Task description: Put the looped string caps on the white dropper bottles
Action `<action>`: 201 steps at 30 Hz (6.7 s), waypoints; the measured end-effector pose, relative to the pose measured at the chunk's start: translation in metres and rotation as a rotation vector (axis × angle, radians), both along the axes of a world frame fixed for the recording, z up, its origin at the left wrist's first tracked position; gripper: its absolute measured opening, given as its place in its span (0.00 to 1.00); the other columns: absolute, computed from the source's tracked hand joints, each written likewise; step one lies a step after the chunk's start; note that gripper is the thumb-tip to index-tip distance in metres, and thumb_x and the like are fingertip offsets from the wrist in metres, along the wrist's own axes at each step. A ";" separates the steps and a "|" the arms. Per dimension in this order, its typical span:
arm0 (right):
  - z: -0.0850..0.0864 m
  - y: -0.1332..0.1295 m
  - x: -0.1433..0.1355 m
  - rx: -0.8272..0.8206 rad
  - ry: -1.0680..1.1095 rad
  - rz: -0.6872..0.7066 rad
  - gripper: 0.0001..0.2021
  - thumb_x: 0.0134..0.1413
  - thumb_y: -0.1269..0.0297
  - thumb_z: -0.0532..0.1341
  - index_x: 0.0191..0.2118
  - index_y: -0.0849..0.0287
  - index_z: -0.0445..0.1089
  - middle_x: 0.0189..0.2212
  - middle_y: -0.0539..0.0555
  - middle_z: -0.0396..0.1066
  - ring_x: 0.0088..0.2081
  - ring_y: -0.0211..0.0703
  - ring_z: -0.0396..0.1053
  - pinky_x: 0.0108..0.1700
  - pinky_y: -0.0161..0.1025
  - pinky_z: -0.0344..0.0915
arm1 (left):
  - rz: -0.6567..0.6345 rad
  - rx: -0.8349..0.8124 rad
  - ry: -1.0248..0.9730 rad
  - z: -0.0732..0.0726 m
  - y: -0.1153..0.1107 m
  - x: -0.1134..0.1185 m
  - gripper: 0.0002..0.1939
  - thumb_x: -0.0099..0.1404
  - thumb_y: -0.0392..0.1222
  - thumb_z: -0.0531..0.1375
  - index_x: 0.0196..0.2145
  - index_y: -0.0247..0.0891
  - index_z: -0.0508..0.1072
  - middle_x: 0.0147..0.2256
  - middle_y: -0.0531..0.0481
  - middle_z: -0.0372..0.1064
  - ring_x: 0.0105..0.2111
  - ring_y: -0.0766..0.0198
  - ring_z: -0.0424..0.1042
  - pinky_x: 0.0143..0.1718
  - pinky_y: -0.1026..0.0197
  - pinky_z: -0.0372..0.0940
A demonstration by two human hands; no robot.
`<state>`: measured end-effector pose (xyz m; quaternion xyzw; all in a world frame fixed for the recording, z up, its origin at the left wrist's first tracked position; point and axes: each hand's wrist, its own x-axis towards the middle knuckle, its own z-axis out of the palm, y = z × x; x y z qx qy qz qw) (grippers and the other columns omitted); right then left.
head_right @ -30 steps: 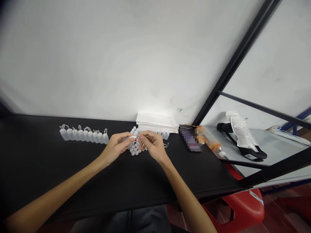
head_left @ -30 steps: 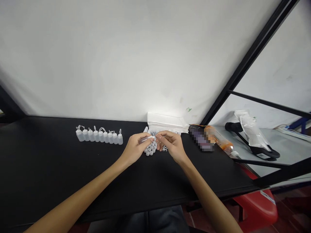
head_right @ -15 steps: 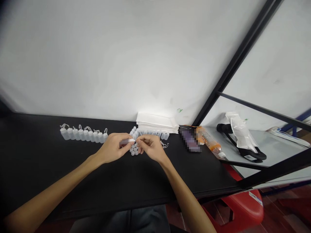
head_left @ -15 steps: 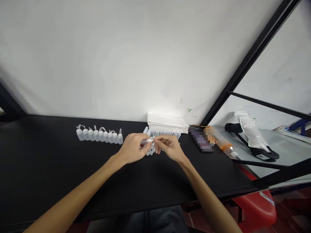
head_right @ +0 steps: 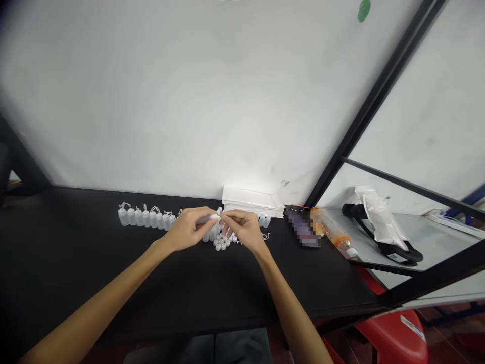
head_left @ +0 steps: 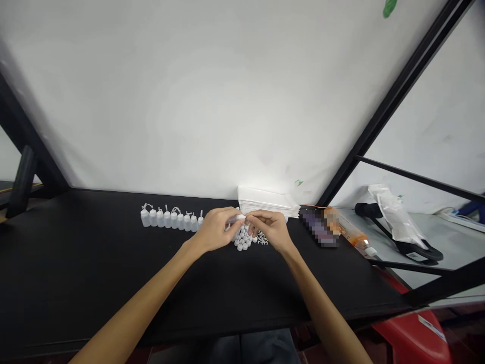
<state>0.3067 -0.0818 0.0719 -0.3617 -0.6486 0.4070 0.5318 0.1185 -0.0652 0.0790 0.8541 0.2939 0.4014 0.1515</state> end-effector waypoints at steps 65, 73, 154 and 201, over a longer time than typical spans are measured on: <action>0.003 0.041 -0.049 0.518 -0.874 -0.471 0.13 0.62 0.66 0.56 0.49 0.58 0.72 0.42 0.55 0.75 0.38 0.42 0.72 0.34 0.35 0.61 | 0.311 0.635 -0.058 -0.032 0.010 -0.054 0.06 0.63 0.33 0.57 0.38 0.36 0.74 0.36 0.44 0.72 0.33 0.60 0.69 0.32 0.59 0.64; -0.012 0.042 0.026 0.694 -0.771 -0.653 0.10 0.62 0.65 0.56 0.41 0.61 0.74 0.34 0.55 0.76 0.32 0.39 0.73 0.29 0.34 0.63 | 0.228 0.514 0.152 -0.059 -0.011 -0.017 0.11 0.66 0.32 0.55 0.44 0.34 0.73 0.43 0.45 0.74 0.38 0.62 0.73 0.30 0.64 0.66; -0.023 0.002 -0.004 -0.208 -0.103 0.259 0.14 0.52 0.55 0.67 0.36 0.63 0.77 0.25 0.53 0.73 0.20 0.35 0.70 0.15 0.28 0.54 | -0.037 -0.121 0.063 -0.053 -0.012 -0.026 0.14 0.71 0.50 0.53 0.42 0.38 0.72 0.35 0.50 0.71 0.29 0.66 0.67 0.31 0.65 0.62; -0.022 -0.012 -0.019 -0.106 -0.156 0.275 0.14 0.51 0.61 0.67 0.44 0.61 0.78 0.32 0.55 0.72 0.29 0.38 0.72 0.24 0.33 0.71 | 0.040 -0.213 -0.019 -0.049 -0.011 -0.026 0.23 0.74 0.46 0.44 0.24 0.36 0.63 0.18 0.57 0.55 0.18 0.70 0.57 0.24 0.65 0.54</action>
